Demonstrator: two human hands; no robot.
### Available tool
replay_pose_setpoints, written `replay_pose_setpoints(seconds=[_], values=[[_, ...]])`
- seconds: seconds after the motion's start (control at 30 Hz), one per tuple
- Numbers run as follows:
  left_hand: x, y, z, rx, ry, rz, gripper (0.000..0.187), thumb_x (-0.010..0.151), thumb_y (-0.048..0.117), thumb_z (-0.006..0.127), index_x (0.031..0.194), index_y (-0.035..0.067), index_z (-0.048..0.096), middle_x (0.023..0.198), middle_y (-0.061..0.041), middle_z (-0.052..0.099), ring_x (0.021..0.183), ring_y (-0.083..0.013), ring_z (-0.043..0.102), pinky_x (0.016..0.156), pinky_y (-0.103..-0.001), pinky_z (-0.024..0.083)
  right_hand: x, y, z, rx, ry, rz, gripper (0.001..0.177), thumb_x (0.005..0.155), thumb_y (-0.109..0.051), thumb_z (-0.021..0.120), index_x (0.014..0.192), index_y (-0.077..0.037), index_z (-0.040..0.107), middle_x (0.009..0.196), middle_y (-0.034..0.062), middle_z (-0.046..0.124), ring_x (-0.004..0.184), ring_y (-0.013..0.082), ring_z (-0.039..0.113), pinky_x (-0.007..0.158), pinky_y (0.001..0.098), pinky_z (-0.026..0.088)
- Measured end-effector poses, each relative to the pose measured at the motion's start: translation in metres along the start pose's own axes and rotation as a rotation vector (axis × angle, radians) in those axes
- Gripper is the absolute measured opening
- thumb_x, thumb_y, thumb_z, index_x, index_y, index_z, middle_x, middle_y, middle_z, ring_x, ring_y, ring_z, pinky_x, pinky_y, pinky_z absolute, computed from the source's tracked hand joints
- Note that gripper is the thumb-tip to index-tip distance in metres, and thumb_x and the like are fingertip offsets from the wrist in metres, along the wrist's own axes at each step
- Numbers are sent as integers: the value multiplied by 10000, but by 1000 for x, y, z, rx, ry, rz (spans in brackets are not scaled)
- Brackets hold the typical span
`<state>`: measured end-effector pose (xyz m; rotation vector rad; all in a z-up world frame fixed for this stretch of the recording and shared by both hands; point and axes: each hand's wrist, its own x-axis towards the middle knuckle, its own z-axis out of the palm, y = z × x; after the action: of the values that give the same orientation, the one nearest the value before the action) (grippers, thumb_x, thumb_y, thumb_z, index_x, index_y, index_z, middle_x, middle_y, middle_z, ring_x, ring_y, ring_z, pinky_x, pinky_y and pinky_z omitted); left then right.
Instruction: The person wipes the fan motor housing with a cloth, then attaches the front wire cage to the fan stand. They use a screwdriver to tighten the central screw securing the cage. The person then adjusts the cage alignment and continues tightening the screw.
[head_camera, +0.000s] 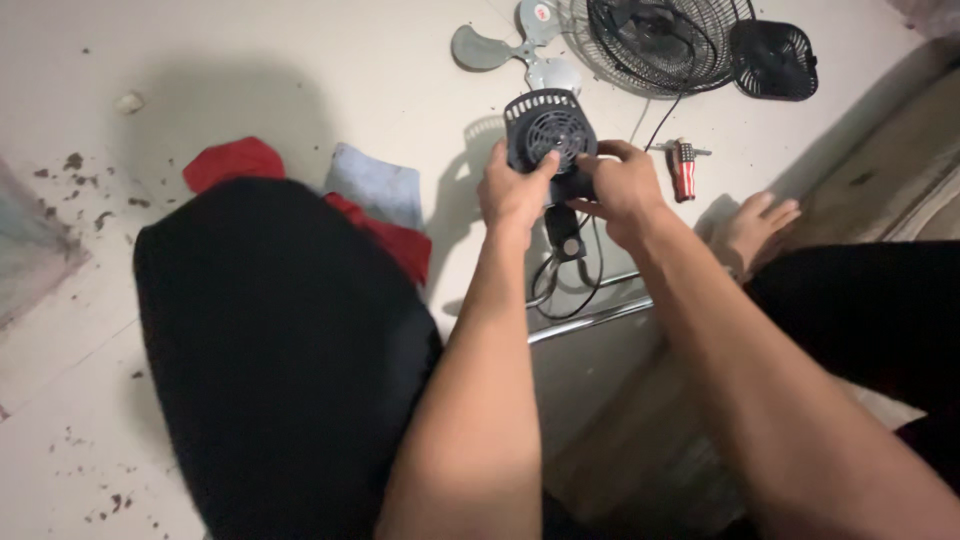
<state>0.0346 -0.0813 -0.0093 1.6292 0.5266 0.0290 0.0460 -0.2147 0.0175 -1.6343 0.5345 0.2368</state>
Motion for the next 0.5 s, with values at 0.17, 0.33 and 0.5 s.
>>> replay_pose_setpoints(seconds=[0.17,0.33,0.5], values=[[11,5,12,-45,-29,-160,725,750,290,833,1396,103,563,1153,-131,732,936,-262,769,656,-396,678,23,1,0,83,-12,90,435,928,-91,605,1350,-19,531,1070,146,729,917,244,737,747,422,637],[16,11,31,-14,-65,-224,630,757,262,826,1335,133,610,1177,-119,729,939,-246,762,626,-411,679,41,-4,-15,-12,15,199,466,909,-109,630,1353,-19,521,1106,163,715,962,264,720,769,431,643],[22,13,50,-17,-39,-292,641,773,242,830,1335,110,552,1208,-141,700,941,-280,764,633,-416,690,61,-10,-29,-63,-50,242,424,922,-143,644,1315,-29,532,1141,154,685,990,264,689,740,431,640]])
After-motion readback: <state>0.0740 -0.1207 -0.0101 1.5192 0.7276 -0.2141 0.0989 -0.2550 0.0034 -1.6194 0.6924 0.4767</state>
